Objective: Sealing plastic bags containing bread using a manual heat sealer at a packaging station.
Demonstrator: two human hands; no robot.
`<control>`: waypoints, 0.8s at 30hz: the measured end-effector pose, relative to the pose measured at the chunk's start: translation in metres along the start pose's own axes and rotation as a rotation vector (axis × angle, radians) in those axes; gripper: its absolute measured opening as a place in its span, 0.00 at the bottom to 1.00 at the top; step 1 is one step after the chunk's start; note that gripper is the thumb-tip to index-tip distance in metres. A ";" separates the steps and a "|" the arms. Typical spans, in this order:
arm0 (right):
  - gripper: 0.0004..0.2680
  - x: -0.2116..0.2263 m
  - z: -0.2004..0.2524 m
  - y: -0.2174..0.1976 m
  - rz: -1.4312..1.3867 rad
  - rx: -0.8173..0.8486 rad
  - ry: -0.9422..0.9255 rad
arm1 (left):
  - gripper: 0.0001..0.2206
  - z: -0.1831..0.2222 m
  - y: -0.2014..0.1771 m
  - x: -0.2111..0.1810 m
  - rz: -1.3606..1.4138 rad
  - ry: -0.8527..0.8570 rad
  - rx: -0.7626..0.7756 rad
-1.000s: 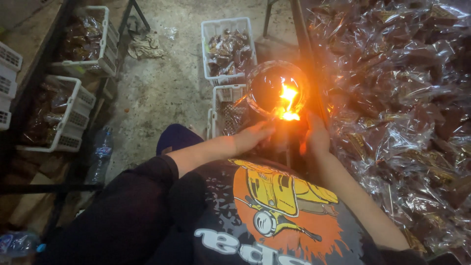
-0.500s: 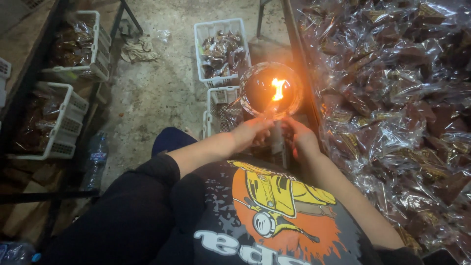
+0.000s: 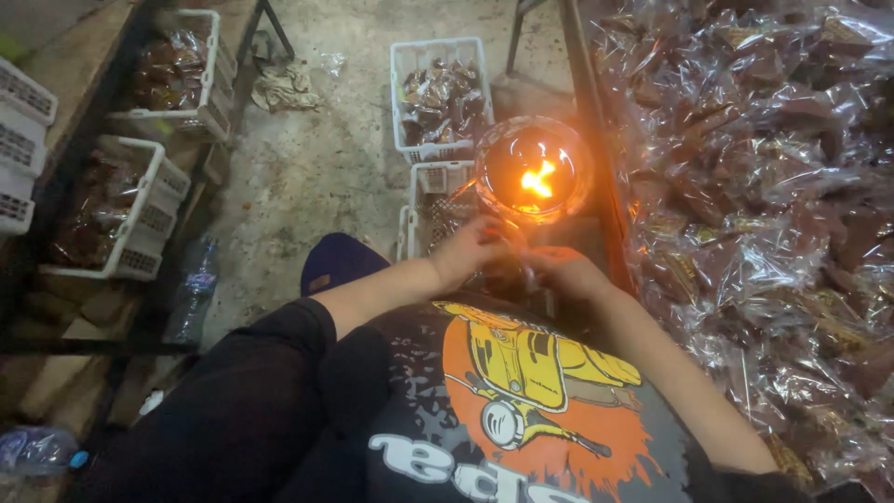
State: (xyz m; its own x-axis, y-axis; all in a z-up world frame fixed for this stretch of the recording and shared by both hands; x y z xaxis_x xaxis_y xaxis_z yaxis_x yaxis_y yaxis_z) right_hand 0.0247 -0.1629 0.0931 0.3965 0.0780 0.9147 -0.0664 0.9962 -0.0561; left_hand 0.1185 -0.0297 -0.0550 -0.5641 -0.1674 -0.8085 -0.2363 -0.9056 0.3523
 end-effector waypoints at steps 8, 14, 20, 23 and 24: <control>0.07 -0.002 -0.072 -0.135 0.609 -0.713 -0.649 | 0.35 0.034 0.001 0.004 -0.047 -0.212 -0.079; 0.21 -0.039 -0.079 -0.153 0.523 -0.570 -0.647 | 0.35 0.025 -0.024 0.018 -0.520 -0.305 -0.192; 0.15 -0.096 -0.113 -0.238 -0.209 -0.950 -0.495 | 0.27 -0.026 -0.048 0.054 -0.587 -0.201 -0.211; 0.10 -0.071 -0.060 -0.216 -0.496 -1.076 -0.519 | 0.25 -0.023 -0.044 0.051 -0.534 -0.191 -0.196; 0.10 -0.074 -0.064 -0.220 -0.495 -1.076 -0.519 | 0.25 -0.022 -0.044 0.050 -0.534 -0.191 -0.195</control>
State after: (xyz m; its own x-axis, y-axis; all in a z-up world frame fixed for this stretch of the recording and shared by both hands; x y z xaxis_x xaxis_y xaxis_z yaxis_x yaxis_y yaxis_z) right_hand 0.0688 -0.3854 0.0123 -0.2489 -0.0882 0.9645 0.8469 0.4634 0.2609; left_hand 0.1183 -0.0068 -0.1218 -0.5441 0.3869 -0.7445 -0.3864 -0.9032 -0.1870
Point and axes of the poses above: each hand's wrist, its own z-axis away from the middle knuckle, its own y-axis out of the palm, x = y × z, the point moved 10 cm from there along -z, towards the middle knuckle, and after that the axes turned 14 degrees about -y, right-handed, at the moved point
